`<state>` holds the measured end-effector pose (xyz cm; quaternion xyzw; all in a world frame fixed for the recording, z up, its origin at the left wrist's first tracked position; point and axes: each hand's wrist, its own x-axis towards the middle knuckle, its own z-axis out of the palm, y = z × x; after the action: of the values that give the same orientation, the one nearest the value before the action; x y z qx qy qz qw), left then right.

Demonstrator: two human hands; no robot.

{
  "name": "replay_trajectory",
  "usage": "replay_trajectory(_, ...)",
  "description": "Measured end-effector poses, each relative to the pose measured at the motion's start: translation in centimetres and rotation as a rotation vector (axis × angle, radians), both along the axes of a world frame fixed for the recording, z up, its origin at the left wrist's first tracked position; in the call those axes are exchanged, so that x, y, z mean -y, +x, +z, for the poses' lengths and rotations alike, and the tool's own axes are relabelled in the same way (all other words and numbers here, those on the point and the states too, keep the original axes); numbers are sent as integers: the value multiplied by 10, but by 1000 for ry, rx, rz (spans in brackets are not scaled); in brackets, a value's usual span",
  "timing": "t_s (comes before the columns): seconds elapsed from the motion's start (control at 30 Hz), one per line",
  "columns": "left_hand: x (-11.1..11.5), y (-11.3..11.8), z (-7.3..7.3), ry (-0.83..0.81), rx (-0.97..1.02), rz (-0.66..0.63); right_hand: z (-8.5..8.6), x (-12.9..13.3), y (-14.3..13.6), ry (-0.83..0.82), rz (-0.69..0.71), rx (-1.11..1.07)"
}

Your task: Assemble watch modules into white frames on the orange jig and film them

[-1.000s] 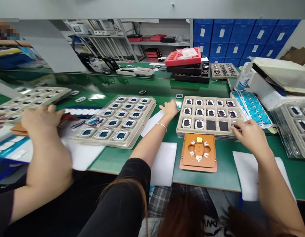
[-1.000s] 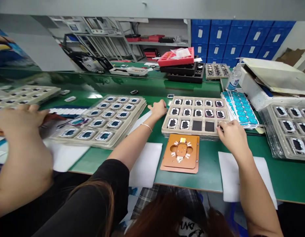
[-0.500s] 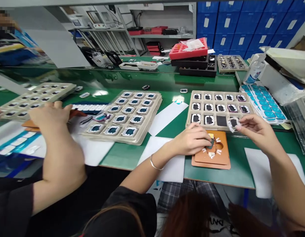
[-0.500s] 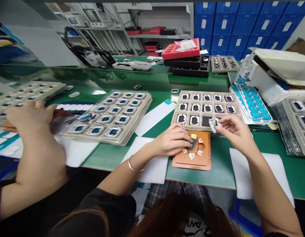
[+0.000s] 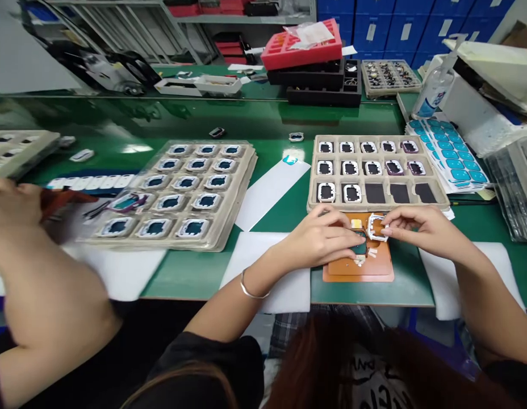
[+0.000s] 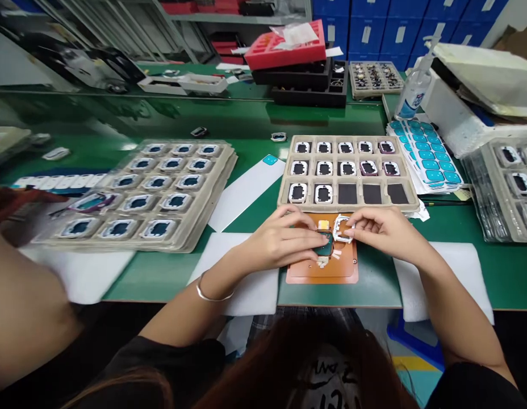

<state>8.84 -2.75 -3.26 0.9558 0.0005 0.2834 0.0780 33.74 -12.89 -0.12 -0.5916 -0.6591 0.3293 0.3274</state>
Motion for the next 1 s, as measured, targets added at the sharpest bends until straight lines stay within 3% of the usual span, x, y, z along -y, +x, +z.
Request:
replay_trajectory(0.27, 0, -1, 5, 48, -69, -49, 9, 10, 8, 300, 125, 277)
replay_trajectory(0.67, 3, -4, 9, 97, -34, -65, -1, 15, -4, 451, 95, 440)
replay_trajectory(0.87, 4, -3, 11, 112, 158, 181, -2, 14, -21, 543, 180, 397)
replay_trajectory(1.0, 2, -5, 11, 81, 114, 221, -7, 12, -29, 551, 200, 353)
